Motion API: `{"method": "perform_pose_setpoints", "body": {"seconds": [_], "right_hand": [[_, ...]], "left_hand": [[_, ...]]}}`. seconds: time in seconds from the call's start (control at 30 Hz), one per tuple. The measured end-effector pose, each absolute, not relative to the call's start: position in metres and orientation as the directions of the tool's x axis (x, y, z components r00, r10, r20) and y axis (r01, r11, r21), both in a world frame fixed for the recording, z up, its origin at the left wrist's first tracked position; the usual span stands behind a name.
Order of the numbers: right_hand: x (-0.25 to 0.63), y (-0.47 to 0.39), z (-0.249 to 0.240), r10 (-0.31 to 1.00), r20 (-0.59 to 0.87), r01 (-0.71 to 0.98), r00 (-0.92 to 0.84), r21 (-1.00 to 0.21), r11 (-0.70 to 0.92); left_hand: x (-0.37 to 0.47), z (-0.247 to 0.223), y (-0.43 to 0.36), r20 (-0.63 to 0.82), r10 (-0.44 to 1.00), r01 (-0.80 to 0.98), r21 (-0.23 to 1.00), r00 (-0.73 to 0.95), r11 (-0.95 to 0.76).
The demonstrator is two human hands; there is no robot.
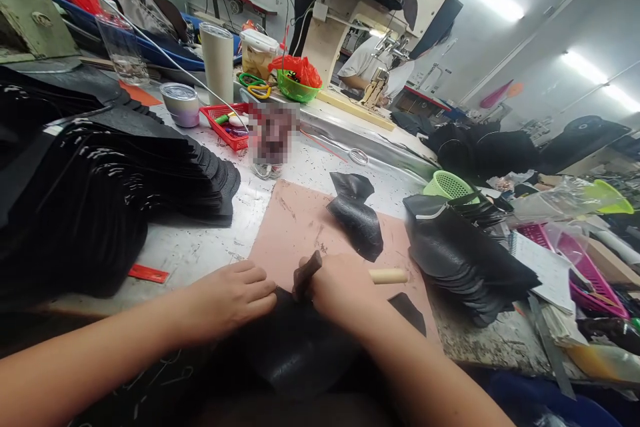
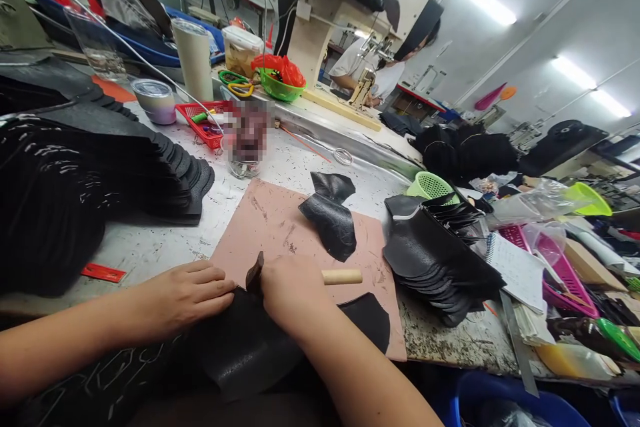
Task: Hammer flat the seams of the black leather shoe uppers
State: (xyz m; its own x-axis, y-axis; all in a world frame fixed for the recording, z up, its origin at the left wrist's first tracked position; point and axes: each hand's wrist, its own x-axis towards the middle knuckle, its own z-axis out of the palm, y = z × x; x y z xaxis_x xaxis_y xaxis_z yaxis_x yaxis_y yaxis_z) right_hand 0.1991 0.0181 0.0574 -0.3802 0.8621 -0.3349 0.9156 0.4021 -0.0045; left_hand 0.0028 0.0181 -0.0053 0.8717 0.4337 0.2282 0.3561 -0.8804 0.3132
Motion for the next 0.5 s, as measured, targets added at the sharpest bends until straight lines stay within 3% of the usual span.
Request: {"method": "perform_pose_setpoints", "body": {"seconds": [0.13,0.23,0.3,0.4,0.5], "right_hand": [[0.195,0.023,0.058,0.890,-0.267,0.926,-0.370,-0.033,0.376],[0.192,0.027,0.058,0.848,-0.352,0.906,-0.397,-0.004,0.423],[0.190,0.029,0.059,0.853,-0.335,0.902,-0.401,0.019,0.432],[0.187,0.029,0.062,0.859,-0.292,0.902,-0.420,-0.027,0.432],[0.184,0.029,0.064,0.819,-0.339,0.878,-0.464,-0.050,0.477]], "left_hand": [[0.000,-0.010,0.011,0.263,0.474,0.403,0.281,0.840,-0.871],[0.001,-0.012,0.006,0.289,0.474,0.423,0.223,0.832,-0.878],[0.001,-0.012,0.003,0.296,0.466,0.437,0.162,0.834,-0.885],[0.003,-0.011,-0.003,0.301,0.473,0.465,0.103,0.828,-0.879],[0.007,-0.013,-0.009,0.317,0.519,0.512,0.112,0.794,-0.851]]}}
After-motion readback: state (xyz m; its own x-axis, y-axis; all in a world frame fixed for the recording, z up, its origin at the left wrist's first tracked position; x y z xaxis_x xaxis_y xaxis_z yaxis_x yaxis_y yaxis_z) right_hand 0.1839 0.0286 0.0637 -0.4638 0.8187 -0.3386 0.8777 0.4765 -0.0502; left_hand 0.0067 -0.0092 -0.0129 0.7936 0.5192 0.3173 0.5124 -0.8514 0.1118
